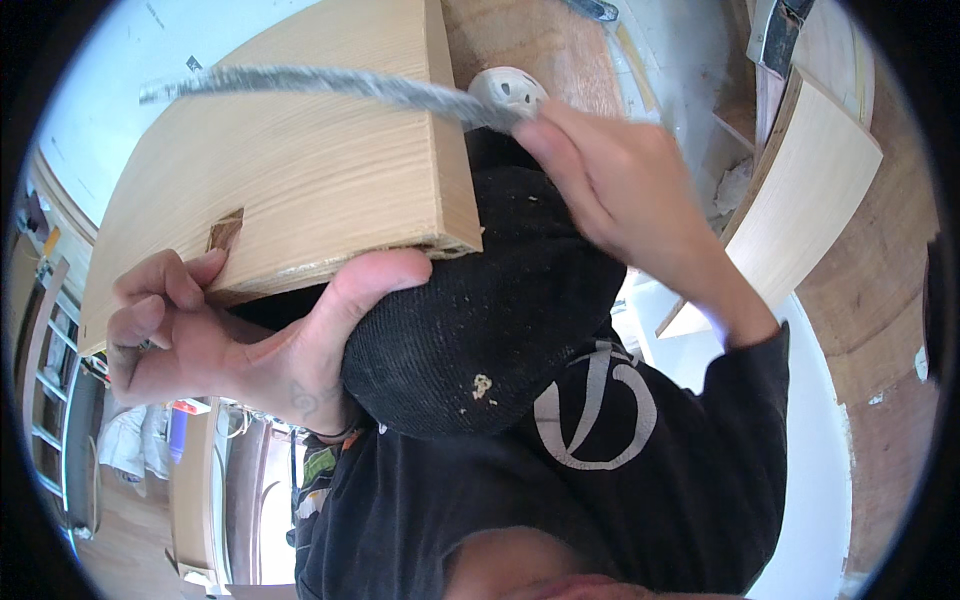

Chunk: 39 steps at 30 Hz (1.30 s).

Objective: The person holds a curved wooden board and uses a metal file to smooth its edges. They switch to a utility knife to scrape and refine the edge, then return to filing. The process repeats with alternating tools to shape the wood.

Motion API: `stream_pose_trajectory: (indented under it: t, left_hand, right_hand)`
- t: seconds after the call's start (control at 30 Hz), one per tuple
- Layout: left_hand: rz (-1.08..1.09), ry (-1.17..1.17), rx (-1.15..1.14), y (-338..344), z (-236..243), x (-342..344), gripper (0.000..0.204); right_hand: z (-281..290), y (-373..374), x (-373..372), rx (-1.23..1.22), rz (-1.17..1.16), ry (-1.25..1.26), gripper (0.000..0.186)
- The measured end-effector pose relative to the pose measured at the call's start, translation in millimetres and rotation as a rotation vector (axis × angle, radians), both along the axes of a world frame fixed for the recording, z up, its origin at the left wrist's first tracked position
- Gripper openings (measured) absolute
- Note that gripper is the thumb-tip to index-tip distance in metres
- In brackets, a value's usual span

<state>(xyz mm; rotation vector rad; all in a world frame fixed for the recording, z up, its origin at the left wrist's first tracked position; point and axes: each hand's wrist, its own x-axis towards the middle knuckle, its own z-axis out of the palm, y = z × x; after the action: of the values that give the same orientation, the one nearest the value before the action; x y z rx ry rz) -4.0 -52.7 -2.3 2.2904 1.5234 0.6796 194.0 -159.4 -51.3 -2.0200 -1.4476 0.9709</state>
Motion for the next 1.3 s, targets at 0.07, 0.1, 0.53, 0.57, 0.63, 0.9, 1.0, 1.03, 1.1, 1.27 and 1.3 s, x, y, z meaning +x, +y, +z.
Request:
stream_pose_trajectory:
  t: [0.07, 0.1, 0.53, 0.57, 0.63, 0.9, 1.0, 1.03, 1.1, 1.27, 1.3]
  left_hand:
    - [0.039, 0.003, -0.011, -0.1, -1.0, -1.4, 0.120]
    - [0.070, -0.009, -0.031, 0.5, -0.6, -2.0, 0.120]
    - [-0.101, -0.054, -0.122, 11.3, 13.7, -3.7, 0.114]
    - [-0.145, -0.008, -0.129, 14.2, 17.8, -2.9, 0.113]
    - [-0.229, 0.117, -0.147, 22.6, 28.3, -1.6, 0.109]
    - [-0.786, 0.192, -0.293, 49.3, 39.2, 14.9, 0.064]
    - [-0.923, 0.129, -0.375, 49.1, 35.7, 20.1, 0.038]
    - [-0.930, 0.125, -0.395, 49.4, 35.4, 20.9, 0.036]
    - [-0.914, 0.084, -0.423, 51.5, 35.1, 21.9, 0.027]
    - [-1.025, 0.001, -0.423, 63.0, 35.5, 22.5, 0.019]
    - [-1.068, 0.004, -0.434, 64.0, 36.3, 22.2, 0.018]
  right_hand:
    - [3.8, -2.2, 2.5, 0.014, 0.016, 0.045, 0.042]
    - [2.1, -3.0, 2.6, -0.053, 0.034, 0.062, 0.042]
    - [-7.2, 20.6, 2.4, 0.096, 0.001, 0.019, 0.043]
    - [-12.5, 19.9, 2.6, 0.092, 0.023, 0.024, 0.043]
    - [-7.7, 8.1, 3.9, 0.095, 0.053, -0.013, 0.043]
    - [-35.8, 33.9, 13.1, 0.048, -0.011, 0.064, 0.043]
    - [-70.3, 36.9, 15.1, -0.048, -0.150, 0.015, 0.044]
    - [-76.4, 29.2, 15.7, 0.101, -0.206, 0.000, 0.042]
    - [-80.9, 14.7, 16.9, 0.103, -0.318, 0.080, 0.038]
    - [-46.4, -4.1, 21.4, -0.010, -0.359, 0.462, 0.033]
    - [-37.6, -4.6, 22.4, -0.008, -0.334, 0.508, 0.032]
